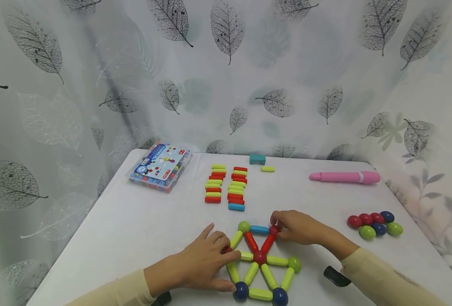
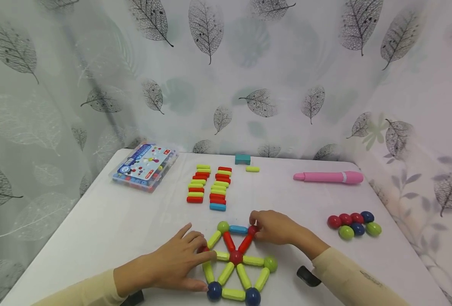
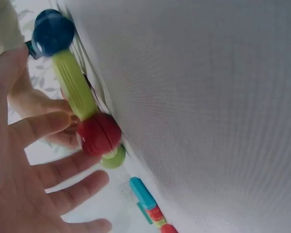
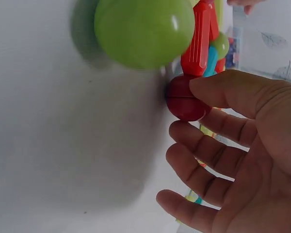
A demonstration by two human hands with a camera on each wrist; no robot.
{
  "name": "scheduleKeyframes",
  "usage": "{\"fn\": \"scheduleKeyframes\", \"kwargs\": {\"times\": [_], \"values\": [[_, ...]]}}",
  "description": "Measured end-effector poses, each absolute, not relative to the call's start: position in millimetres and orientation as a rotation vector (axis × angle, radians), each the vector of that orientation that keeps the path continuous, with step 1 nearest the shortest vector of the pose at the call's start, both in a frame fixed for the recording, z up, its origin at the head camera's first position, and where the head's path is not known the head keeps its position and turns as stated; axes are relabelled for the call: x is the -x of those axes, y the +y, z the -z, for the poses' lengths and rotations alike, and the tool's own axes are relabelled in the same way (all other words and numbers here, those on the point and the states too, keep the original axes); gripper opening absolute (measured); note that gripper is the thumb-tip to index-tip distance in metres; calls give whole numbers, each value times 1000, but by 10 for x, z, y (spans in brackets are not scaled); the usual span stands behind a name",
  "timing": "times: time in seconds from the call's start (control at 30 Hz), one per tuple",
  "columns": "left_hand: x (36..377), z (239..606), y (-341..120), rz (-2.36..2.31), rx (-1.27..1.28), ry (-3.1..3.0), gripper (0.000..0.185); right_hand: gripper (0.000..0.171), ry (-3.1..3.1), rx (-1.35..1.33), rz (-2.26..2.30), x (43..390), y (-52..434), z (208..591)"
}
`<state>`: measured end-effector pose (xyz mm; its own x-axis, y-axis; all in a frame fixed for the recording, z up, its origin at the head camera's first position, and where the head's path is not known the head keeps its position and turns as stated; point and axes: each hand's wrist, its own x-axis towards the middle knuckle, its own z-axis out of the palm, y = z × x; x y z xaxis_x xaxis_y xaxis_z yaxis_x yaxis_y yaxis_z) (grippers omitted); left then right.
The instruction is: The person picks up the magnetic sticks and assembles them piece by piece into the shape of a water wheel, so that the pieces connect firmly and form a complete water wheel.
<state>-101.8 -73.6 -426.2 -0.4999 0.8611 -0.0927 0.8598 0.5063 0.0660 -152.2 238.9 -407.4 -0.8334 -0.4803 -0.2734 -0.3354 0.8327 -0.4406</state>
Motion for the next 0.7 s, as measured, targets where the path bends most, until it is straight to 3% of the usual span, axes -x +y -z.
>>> {"fn": "scheduleKeyframes", "kwargs": {"times": [0.27,0.53,0.7], "values": [[1030,4213,-759,-127,-1672,2601,47,35,2577,640,556,1782,2218,4049],[1208,4163,-689,-62,-1500,2640,80,62,2725,428,590,2502,2500,3981],[1286,4179,-694,-77,-1413,2607,86,74,2871,388,536,2962,2653,3981]]}}
